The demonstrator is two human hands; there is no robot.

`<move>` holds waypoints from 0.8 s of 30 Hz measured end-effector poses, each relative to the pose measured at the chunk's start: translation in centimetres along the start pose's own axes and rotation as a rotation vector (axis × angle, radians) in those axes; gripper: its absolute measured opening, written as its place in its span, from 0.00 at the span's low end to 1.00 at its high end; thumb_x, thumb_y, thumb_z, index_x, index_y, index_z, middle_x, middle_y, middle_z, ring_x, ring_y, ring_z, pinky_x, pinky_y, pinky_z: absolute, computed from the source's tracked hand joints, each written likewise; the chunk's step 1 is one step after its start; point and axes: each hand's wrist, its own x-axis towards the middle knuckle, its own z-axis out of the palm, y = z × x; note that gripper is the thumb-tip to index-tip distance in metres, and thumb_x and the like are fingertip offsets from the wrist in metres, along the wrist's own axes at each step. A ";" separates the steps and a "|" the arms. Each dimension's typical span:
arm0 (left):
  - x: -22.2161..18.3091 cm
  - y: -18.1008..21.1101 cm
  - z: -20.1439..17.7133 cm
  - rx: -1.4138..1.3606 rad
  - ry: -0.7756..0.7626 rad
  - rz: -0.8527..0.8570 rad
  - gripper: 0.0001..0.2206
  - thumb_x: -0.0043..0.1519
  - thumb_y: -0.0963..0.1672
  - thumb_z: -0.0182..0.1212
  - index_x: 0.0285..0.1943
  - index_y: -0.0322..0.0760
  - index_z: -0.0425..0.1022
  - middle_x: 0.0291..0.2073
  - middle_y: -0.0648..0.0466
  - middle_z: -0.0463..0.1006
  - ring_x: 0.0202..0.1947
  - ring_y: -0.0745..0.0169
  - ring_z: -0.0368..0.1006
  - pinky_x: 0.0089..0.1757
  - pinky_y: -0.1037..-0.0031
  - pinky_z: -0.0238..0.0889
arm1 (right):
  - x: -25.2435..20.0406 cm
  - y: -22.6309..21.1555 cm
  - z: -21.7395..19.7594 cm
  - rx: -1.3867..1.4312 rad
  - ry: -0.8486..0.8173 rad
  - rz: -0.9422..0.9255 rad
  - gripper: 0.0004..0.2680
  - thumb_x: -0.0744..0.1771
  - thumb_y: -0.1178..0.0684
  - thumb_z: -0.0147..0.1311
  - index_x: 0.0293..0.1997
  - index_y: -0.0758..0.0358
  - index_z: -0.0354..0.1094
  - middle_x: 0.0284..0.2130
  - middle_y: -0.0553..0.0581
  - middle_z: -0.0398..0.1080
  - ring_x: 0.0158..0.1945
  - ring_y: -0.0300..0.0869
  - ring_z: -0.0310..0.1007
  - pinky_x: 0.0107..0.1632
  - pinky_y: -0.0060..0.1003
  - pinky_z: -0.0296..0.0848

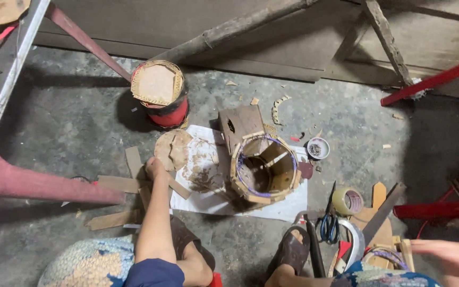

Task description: Applying adhesive tape to a cylindrical cardboard structure and fitting end caps to assemble or repair it.

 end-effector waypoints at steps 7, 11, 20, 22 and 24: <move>7.5 -2.7 3.4 0.479 -0.159 0.370 0.33 0.54 0.42 0.47 0.75 0.43 0.59 0.68 0.40 0.65 0.68 0.37 0.59 0.66 0.60 0.48 | -4.5 -20.1 18.0 -1.173 0.368 -0.423 0.20 0.63 0.39 0.54 0.63 0.27 0.64 0.43 0.30 0.78 0.42 0.22 0.81 0.44 0.30 0.78; 5.8 -0.7 4.1 0.680 -0.091 0.336 0.32 0.56 0.46 0.62 0.73 0.45 0.59 0.67 0.42 0.64 0.65 0.33 0.58 0.61 0.54 0.51 | -1.0 -17.8 16.0 -1.048 0.193 -0.020 0.21 0.64 0.32 0.47 0.67 0.16 0.58 0.57 0.24 0.73 0.60 0.18 0.78 0.61 0.23 0.78; 4.4 0.0 4.1 0.457 -0.167 0.069 0.12 0.51 0.49 0.70 0.43 0.53 0.84 0.38 0.58 0.84 0.43 0.58 0.74 0.45 0.78 0.67 | 1.7 -16.1 14.8 -1.183 0.118 -0.080 0.23 0.65 0.31 0.46 0.70 0.15 0.48 0.50 0.23 0.73 0.58 0.14 0.74 0.62 0.25 0.76; 4.4 -0.7 4.8 0.502 -0.193 0.085 0.09 0.51 0.49 0.71 0.39 0.53 0.85 0.33 0.62 0.85 0.33 0.64 0.78 0.38 0.80 0.68 | 1.1 -17.7 15.7 -1.193 0.224 -0.290 0.22 0.64 0.33 0.48 0.68 0.20 0.55 0.53 0.23 0.73 0.54 0.17 0.77 0.54 0.34 0.81; 6.6 -3.8 6.4 0.445 -0.266 0.475 0.04 0.51 0.45 0.61 0.31 0.46 0.81 0.26 0.59 0.81 0.29 0.58 0.74 0.39 0.69 0.67 | -0.5 -20.5 17.1 -1.195 0.173 -0.141 0.21 0.66 0.32 0.42 0.69 0.15 0.51 0.47 0.26 0.72 0.49 0.21 0.78 0.51 0.31 0.77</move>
